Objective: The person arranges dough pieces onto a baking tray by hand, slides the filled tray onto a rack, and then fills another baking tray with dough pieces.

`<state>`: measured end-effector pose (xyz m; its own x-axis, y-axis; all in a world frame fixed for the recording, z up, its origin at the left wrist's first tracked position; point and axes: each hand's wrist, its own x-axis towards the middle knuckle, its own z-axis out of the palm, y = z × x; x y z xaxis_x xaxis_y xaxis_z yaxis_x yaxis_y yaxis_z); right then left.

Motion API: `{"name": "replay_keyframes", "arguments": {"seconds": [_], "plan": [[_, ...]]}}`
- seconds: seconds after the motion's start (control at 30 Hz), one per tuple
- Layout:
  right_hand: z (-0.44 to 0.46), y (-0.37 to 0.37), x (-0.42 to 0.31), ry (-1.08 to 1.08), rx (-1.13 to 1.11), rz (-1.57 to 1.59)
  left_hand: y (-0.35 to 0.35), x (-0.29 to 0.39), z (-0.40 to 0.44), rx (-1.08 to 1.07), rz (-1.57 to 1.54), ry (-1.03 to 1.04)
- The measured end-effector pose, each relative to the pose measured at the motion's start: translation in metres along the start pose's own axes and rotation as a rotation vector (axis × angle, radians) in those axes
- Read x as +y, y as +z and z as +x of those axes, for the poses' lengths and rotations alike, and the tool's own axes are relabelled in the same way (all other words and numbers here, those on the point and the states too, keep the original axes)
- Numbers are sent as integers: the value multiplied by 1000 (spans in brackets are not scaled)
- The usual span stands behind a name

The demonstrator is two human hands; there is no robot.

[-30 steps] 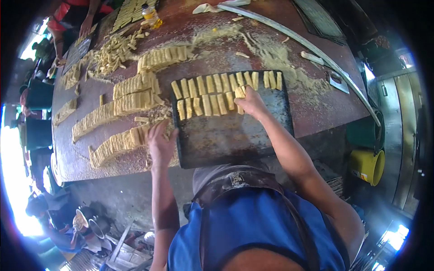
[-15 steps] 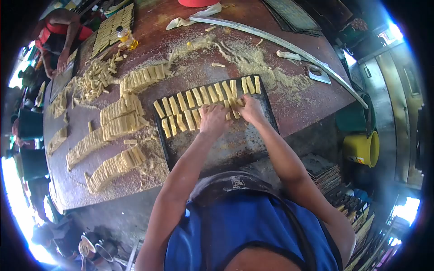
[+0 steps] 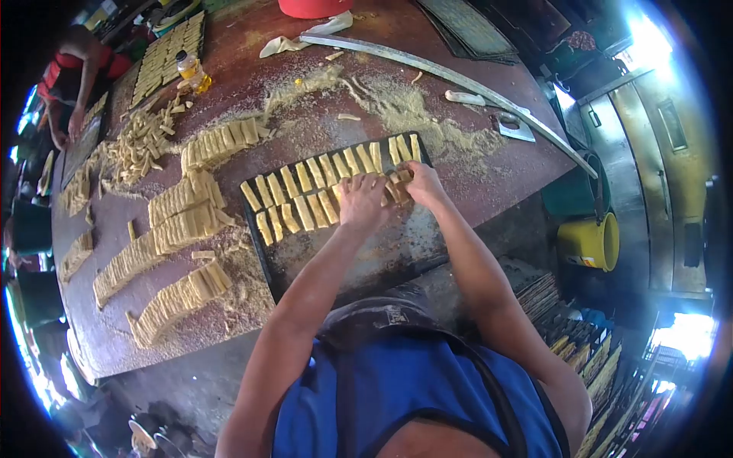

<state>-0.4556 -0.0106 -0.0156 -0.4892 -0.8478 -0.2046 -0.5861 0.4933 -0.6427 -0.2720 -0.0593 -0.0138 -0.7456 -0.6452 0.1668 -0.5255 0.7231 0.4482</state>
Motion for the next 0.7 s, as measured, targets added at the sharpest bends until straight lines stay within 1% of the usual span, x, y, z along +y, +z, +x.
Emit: {"name": "replay_keyframes", "arguments": {"seconds": [0.07, 0.13, 0.2, 0.27, 0.3, 0.37, 0.4, 0.47, 0.53, 0.6, 0.63, 0.67, 0.7], "plan": [[-1, -6, -3, -45, 26, -34, 3, 6, 4, 35, 13, -13], [5, -9, 2, -38, 21, -24, 8, 13, 6, 20, 28, -25], [5, -11, 12, -84, -23, -1, 12, 19, 6, 8, 56, -64], [8, -12, 24, -287, 148, -34, 15, 24, 7, 26, 97, -85], [8, -14, 28, -298, 135, -21, 15, 27, 8, 26, 111, -100], [4, -20, 36, -343, 153, -154, 14, 34, 8, 7, 105, -133], [2, -22, 38, -345, 150, -145, 16, 40, 7, 4, 114, -137], [4, -26, 37, -253, 48, -66, 21, 50, 11, 74, 96, -116], [10, -26, 40, -263, 45, -27, 34, 52, 17, 95, 111, -88], [17, -20, 44, -367, 140, 40, 36, 53, 20, 64, 151, -82], [17, -21, 47, -370, 131, 45, 31, 54, 21, -8, 105, -101], [18, -24, 50, -358, 105, 45, 24, 54, 17, -10, 110, -112], [16, -29, 46, -349, 76, 45, 11, 58, 13, 54, 67, -89]]}}
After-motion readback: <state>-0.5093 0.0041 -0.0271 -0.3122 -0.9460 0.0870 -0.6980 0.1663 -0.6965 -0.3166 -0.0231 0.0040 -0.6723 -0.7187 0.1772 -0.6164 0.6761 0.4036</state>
